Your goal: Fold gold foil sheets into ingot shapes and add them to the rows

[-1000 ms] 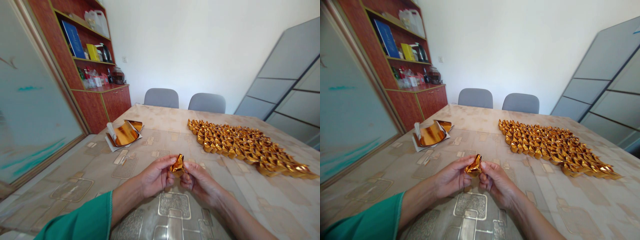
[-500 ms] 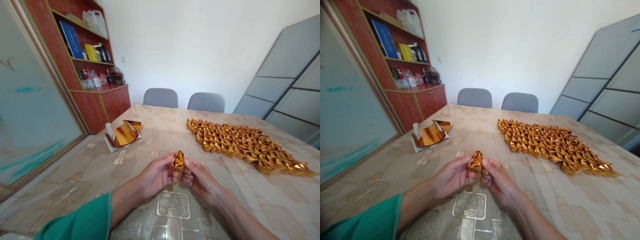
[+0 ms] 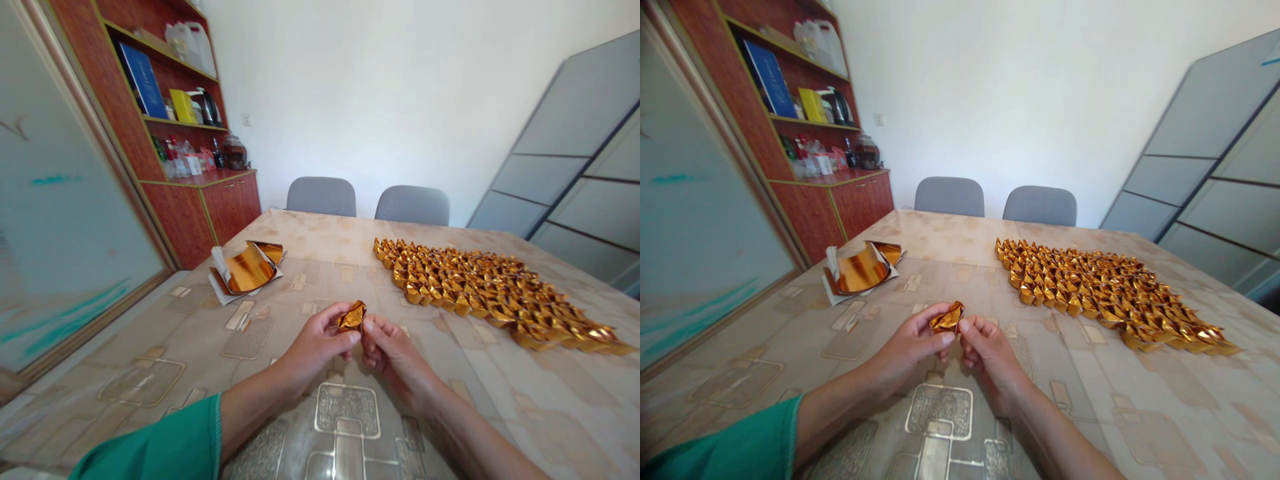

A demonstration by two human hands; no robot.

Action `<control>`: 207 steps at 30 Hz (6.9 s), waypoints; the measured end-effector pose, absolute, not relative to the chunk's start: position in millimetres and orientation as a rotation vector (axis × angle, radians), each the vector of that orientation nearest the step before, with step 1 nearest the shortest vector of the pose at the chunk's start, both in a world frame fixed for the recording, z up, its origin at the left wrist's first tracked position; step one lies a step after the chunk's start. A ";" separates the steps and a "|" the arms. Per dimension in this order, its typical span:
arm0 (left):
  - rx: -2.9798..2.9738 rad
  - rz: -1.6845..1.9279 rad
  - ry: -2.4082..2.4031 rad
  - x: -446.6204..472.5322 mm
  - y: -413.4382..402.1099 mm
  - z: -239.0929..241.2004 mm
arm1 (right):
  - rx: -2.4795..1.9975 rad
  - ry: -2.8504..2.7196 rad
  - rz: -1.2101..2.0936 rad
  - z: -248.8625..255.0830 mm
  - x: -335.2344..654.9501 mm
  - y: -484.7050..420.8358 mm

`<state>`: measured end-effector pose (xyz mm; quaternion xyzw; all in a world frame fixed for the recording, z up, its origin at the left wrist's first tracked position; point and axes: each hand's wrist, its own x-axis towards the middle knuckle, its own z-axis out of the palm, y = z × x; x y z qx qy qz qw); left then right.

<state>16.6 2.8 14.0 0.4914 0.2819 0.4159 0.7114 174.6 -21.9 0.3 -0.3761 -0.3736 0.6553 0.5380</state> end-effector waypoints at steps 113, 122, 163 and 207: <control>0.129 0.542 0.312 11.2 0.6 15.8 | -0.500 -0.818 2.064 11.0 196.1 -25.4; 0.157 0.518 0.241 9.8 -1.9 10.6 | -0.631 -0.836 2.076 11.4 196.5 -27.7; 0.743 0.681 0.580 15.2 -4.6 10.5 | -0.824 -0.867 2.034 7.7 191.6 -24.2; 0.928 0.723 0.581 13.1 3.5 9.6 | -0.670 -0.649 2.155 7.0 206.5 -16.1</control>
